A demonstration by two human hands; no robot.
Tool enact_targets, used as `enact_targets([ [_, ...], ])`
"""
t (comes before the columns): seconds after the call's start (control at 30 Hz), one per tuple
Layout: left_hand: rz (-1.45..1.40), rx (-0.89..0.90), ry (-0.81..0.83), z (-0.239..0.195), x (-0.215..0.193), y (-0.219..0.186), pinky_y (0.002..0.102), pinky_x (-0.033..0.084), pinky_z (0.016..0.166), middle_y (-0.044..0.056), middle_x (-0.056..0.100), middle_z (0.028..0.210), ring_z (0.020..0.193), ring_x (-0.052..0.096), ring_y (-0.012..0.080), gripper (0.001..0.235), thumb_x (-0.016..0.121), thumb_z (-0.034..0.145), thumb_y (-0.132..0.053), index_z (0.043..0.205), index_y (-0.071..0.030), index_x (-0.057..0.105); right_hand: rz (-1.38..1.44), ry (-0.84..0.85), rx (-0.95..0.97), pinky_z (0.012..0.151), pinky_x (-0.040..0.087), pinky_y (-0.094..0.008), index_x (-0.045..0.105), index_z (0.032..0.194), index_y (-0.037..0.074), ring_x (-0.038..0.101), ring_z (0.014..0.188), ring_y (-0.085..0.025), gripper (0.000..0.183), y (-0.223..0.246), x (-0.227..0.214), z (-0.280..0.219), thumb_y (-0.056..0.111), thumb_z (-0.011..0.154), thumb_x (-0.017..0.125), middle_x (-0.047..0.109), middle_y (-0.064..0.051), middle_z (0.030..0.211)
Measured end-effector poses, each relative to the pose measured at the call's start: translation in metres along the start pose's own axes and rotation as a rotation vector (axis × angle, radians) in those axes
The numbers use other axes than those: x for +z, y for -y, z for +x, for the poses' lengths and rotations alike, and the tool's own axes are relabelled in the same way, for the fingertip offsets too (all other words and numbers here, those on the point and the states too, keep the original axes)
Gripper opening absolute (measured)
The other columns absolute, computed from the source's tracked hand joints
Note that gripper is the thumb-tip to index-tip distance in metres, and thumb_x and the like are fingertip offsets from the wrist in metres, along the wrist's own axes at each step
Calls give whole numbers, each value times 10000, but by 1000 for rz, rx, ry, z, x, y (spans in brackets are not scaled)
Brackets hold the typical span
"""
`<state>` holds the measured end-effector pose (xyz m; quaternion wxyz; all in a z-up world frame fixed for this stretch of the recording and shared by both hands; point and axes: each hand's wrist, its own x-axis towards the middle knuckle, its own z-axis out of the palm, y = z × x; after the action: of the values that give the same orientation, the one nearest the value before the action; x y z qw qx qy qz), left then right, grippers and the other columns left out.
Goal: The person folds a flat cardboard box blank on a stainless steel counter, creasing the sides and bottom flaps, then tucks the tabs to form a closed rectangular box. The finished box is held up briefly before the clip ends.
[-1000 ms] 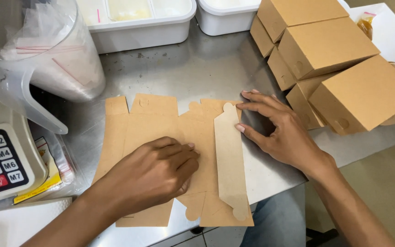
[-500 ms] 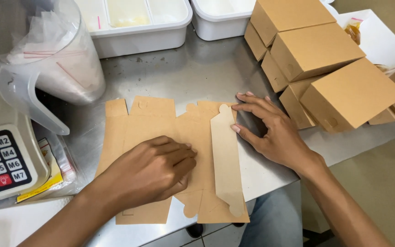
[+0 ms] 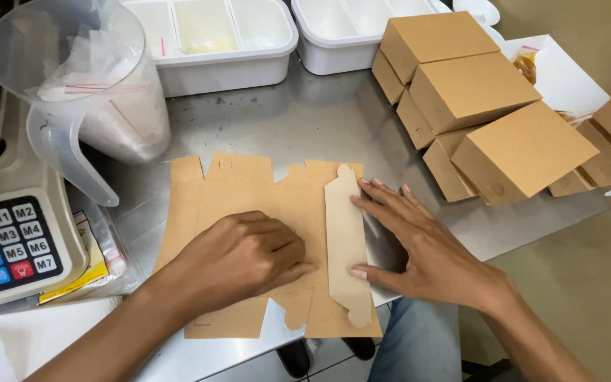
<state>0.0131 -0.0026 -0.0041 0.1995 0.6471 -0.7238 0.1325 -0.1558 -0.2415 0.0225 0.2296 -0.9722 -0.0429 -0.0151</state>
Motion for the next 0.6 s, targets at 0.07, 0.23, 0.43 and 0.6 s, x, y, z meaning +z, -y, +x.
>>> enact_targets([
  [0.07,-69,17,-22,5,-7,-7,385,514,692,67,637,936,823,638,264,293,615,1072,-362,953,-95,615,10,12,8,1261,93,-511,352,1596,116,219,1585,-275,917,8,-1,-5,440,866,803,286,-123,1706],
  [0.23,-23,79,50,3,-2,-11,400,417,1082,117,649,1431,1352,561,297,479,518,1053,-497,1256,-104,701,50,13,40,1259,79,-511,373,1588,128,218,1588,-261,894,16,3,-15,441,868,801,314,-105,1699],
  [0.43,-154,15,124,0,2,-10,434,362,1120,133,628,1451,1404,511,335,534,511,1036,-515,1291,-89,709,68,-83,8,1272,122,-535,459,1533,101,300,1570,-280,664,13,11,-18,313,949,693,407,-116,1654],
  [0.6,-154,-11,168,1,1,-11,430,326,1142,130,593,1492,1438,469,318,569,484,1040,-524,1346,-83,673,46,-142,62,1266,202,-500,504,1504,131,334,1555,-273,652,11,11,-11,322,922,725,454,-86,1627],
])
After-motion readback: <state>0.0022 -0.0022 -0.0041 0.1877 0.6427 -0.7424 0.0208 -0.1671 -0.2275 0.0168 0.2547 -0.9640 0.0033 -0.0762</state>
